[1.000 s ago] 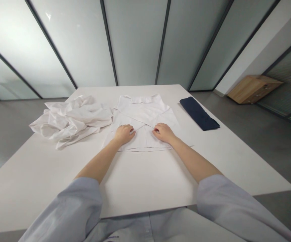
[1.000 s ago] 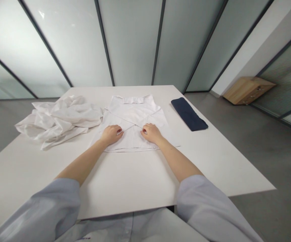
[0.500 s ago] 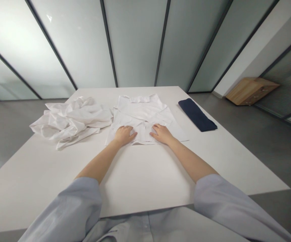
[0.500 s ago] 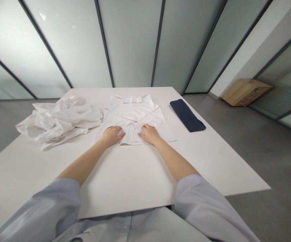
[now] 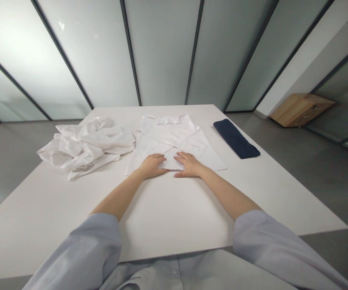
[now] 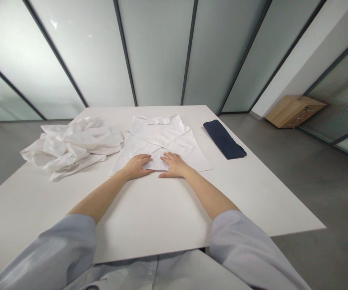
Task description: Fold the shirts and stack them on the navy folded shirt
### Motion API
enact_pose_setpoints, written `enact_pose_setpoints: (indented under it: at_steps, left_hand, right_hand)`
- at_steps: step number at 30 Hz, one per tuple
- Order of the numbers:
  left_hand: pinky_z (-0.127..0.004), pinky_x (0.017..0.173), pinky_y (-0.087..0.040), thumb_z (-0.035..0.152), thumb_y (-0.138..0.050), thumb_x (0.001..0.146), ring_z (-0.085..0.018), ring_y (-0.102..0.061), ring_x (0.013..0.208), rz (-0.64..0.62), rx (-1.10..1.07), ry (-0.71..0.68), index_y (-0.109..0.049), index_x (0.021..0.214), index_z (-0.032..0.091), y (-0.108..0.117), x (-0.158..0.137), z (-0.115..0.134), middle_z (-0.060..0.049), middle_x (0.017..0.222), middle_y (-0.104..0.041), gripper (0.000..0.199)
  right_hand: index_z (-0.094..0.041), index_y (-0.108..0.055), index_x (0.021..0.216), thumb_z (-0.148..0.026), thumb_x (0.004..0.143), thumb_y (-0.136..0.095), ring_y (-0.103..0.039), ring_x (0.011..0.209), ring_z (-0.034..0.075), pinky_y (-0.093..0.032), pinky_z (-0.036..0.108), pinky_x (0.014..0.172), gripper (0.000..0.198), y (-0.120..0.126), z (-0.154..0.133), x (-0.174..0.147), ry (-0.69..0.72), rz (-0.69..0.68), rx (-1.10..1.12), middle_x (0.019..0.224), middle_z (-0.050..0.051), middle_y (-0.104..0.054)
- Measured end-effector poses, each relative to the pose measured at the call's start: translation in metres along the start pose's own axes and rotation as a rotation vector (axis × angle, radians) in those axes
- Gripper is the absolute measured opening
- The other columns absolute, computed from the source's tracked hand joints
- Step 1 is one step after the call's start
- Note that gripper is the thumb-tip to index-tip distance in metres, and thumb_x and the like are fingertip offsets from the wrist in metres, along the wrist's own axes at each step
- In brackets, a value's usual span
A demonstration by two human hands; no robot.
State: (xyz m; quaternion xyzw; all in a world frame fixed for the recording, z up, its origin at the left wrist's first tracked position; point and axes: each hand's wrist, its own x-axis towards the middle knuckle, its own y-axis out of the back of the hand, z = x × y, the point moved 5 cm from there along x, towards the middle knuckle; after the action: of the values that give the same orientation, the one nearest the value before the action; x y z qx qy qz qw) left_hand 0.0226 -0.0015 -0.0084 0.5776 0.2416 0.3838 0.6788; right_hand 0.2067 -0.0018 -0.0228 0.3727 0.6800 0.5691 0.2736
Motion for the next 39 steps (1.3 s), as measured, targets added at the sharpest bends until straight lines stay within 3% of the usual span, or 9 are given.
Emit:
enact_pose_setpoints:
  at_steps: [4,6,10,14,21,28,33,36,39]
  left_hand:
    - [-0.033,0.1,-0.043,0.03,-0.053,0.084,-0.021,-0.059,0.112,-0.027,0.066,0.065,-0.064,0.115,0.023,0.001,0.004,-0.004,-0.005,0.12,-0.066,0.034]
    - [-0.032,0.099,-0.043,0.019,-0.053,0.079,-0.02,-0.058,0.113,-0.029,0.116,0.098,-0.061,0.12,0.023,0.002,0.004,-0.005,-0.004,0.124,-0.064,0.041]
    - [-0.037,0.104,-0.039,0.008,-0.051,0.075,-0.022,-0.045,0.129,0.052,0.204,0.216,-0.05,0.134,0.023,0.01,0.001,-0.013,-0.006,0.141,-0.05,0.061]
    - [-0.042,0.1,-0.042,0.008,-0.046,0.079,-0.025,-0.047,0.126,0.047,0.253,0.338,-0.057,0.126,0.023,0.016,-0.004,-0.026,-0.007,0.136,-0.055,0.051]
    - [-0.035,0.089,-0.048,0.01,-0.042,0.08,-0.024,-0.061,0.108,0.026,0.235,0.564,-0.066,0.112,0.021,0.029,-0.012,-0.066,-0.009,0.118,-0.066,0.041]
    - [-0.034,0.096,-0.045,0.017,-0.044,0.078,-0.026,-0.061,0.112,-0.105,0.222,0.493,-0.066,0.114,0.015,0.046,-0.014,-0.08,-0.013,0.117,-0.067,0.043]
    - [-0.03,0.093,-0.048,0.024,-0.046,0.071,-0.024,-0.063,0.107,-0.17,-0.046,0.419,-0.068,0.111,0.019,0.078,-0.026,-0.083,-0.006,0.112,-0.07,0.046]
    - [-0.029,0.09,-0.049,0.03,-0.045,0.073,-0.024,-0.062,0.105,-0.049,-0.192,0.38,-0.066,0.113,0.02,0.108,-0.021,-0.083,-0.003,0.111,-0.07,0.047]
    - [-0.032,0.092,-0.047,0.026,-0.041,0.077,-0.025,-0.062,0.106,0.145,-0.095,0.413,-0.065,0.11,0.017,0.124,-0.001,-0.083,-0.006,0.111,-0.069,0.042]
  right_hand:
    - [-0.018,-0.053,0.135,-0.046,0.08,-0.064,-0.036,0.135,0.028,-0.027,0.041,0.111,0.063,0.003,0.001,0.003,0.006,0.07,-0.018,0.146,0.014,-0.042]
    - [-0.018,-0.056,0.131,-0.027,0.08,-0.061,-0.04,0.132,0.026,-0.028,0.04,0.109,0.052,0.007,0.006,0.005,0.0,0.122,-0.048,0.143,0.013,-0.047]
    - [-0.018,-0.054,0.133,-0.008,0.075,-0.055,-0.041,0.132,0.025,-0.031,0.04,0.108,0.059,0.013,0.025,0.003,-0.15,0.169,-0.123,0.144,0.012,-0.047]
    - [-0.02,-0.056,0.131,-0.006,0.077,-0.049,-0.046,0.127,0.025,-0.037,0.038,0.102,0.056,0.019,0.048,-0.004,-0.347,0.175,-0.151,0.14,0.009,-0.051]
    - [-0.024,-0.065,0.116,-0.008,0.079,-0.047,-0.06,0.11,0.022,-0.045,0.03,0.087,0.044,0.029,0.078,-0.015,-0.551,0.124,-0.146,0.124,0.004,-0.064]
    - [-0.023,-0.066,0.115,-0.011,0.079,-0.05,-0.063,0.101,0.023,-0.045,0.028,0.079,0.041,0.048,0.074,-0.027,-0.557,0.017,-0.185,0.113,0.009,-0.069]
    - [-0.019,-0.07,0.102,-0.009,0.076,-0.052,-0.064,0.095,0.02,-0.044,0.023,0.079,0.033,0.08,0.067,-0.049,-0.361,-0.027,0.048,0.106,0.008,-0.072]
    - [-0.017,-0.071,0.095,-0.01,0.076,-0.051,-0.064,0.089,0.019,-0.044,0.021,0.076,0.028,0.112,0.069,-0.049,-0.311,0.051,0.134,0.102,0.006,-0.072]
    - [-0.016,-0.07,0.095,-0.013,0.079,-0.05,-0.064,0.089,0.021,-0.043,0.023,0.073,0.026,0.129,0.077,-0.034,-0.4,0.168,0.014,0.098,0.009,-0.072]
